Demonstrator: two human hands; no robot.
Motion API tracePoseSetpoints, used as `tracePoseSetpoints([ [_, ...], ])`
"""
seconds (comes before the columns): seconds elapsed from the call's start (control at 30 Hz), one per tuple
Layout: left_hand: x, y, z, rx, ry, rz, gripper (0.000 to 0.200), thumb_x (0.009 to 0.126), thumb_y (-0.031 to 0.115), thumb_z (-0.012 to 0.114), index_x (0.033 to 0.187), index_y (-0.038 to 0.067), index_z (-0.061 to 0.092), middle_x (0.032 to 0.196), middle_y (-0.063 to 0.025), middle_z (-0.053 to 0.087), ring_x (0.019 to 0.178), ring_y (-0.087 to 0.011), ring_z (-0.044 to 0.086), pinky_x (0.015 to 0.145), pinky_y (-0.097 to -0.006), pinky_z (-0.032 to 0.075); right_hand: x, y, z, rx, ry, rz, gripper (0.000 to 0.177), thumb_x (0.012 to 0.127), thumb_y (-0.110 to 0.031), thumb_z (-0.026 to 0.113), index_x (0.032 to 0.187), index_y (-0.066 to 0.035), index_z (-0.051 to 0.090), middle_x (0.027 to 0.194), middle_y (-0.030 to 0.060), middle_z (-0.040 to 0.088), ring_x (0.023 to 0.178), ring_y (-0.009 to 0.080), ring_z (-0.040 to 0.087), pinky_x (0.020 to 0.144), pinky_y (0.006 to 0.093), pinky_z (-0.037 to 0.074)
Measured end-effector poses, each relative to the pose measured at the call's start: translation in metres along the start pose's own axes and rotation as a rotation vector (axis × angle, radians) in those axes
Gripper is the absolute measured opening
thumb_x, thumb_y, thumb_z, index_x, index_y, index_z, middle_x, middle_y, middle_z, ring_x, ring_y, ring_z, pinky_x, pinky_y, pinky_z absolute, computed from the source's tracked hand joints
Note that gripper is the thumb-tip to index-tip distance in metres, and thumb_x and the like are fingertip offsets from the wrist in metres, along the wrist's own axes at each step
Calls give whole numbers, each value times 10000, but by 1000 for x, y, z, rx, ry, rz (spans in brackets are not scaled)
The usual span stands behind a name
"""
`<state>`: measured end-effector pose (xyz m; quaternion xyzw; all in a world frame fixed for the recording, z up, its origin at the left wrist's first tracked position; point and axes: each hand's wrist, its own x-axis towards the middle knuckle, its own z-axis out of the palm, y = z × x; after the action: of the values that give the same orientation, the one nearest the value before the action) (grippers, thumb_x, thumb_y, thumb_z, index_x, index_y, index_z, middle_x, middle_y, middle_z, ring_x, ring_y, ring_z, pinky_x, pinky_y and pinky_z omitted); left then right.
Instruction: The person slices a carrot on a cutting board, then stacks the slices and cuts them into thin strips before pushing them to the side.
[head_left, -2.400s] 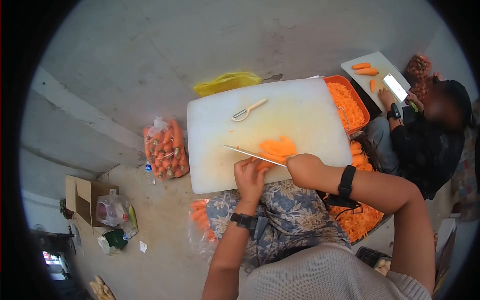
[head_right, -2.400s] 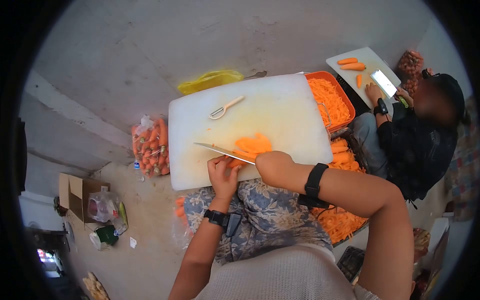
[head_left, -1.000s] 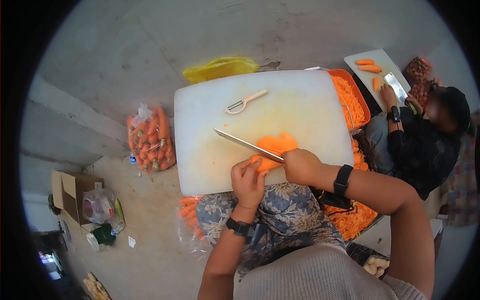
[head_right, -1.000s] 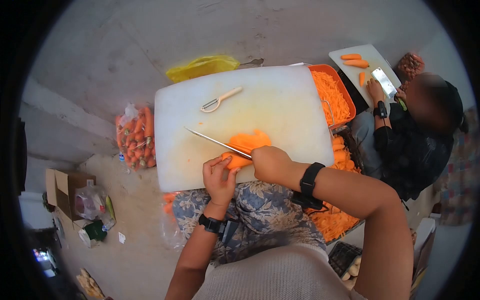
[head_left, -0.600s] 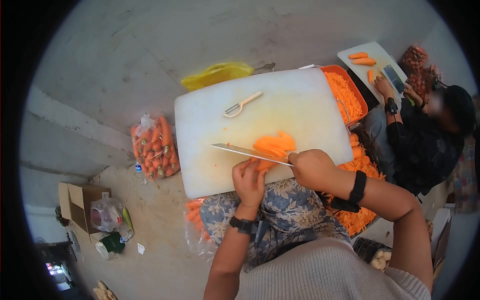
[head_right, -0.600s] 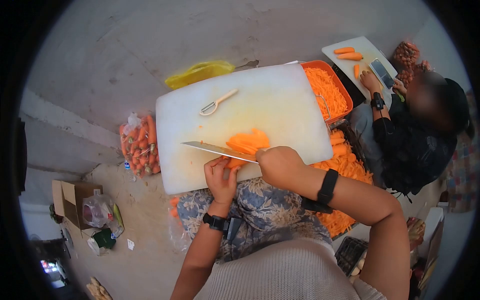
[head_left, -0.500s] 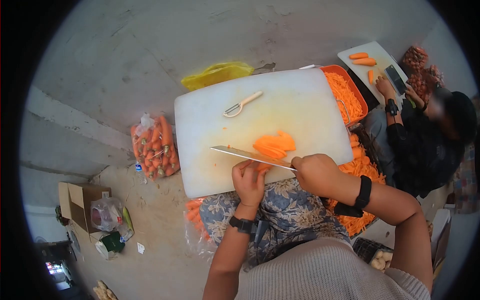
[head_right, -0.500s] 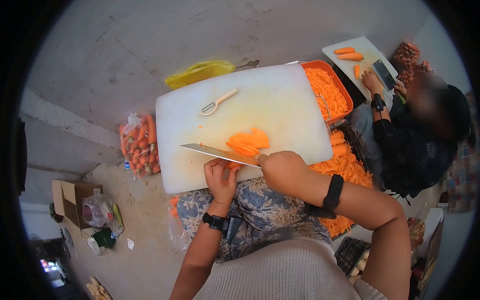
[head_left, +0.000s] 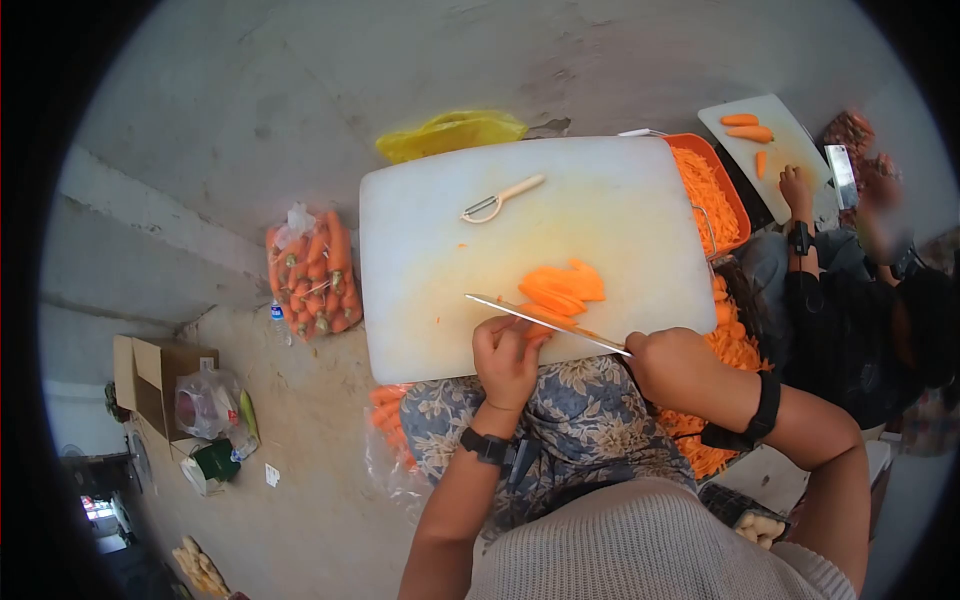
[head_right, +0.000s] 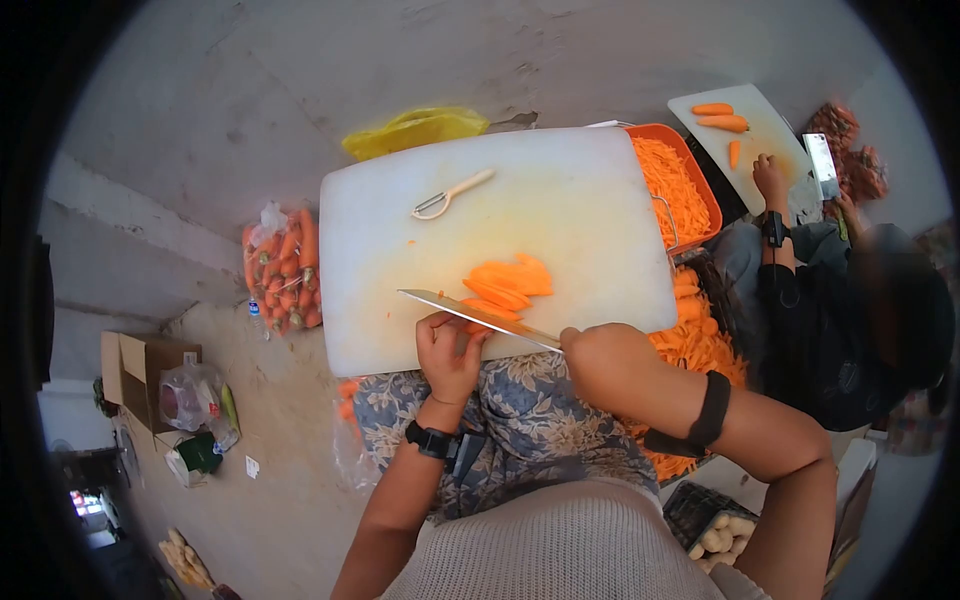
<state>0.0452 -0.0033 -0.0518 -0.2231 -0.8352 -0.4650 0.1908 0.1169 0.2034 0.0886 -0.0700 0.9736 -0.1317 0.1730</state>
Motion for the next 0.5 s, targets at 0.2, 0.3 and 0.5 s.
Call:
tracePoseSetpoints([
  [0.2,7,4,-4,24,-31,-22,310,720,104,778,1002,34,669,1002,-137,565,909,-298,574,782,-370,494,11,-4,-7,-22,-64,20,136,690,-32,632,808,10,578,652,189,622,619,369,635,561,455,511],
  [0.3,8,3,-3,-7,-38,-40,317,712,106,777,1000,29,670,1006,-138,583,924,-299,573,788,-374,493,21,-1,-13,-8,-153,60,137,698,-28,628,821,15,585,680,196,629,662,372,643,588,455,517],
  [0.5,7,4,-2,19,-45,-43,328,708,101,777,1009,27,670,1028,-129,589,934,-293,574,795,-364,494,33,-12,-20,14,-219,54,110,709,-30,622,807,17,604,718,208,639,710,376,651,626,454,522],
])
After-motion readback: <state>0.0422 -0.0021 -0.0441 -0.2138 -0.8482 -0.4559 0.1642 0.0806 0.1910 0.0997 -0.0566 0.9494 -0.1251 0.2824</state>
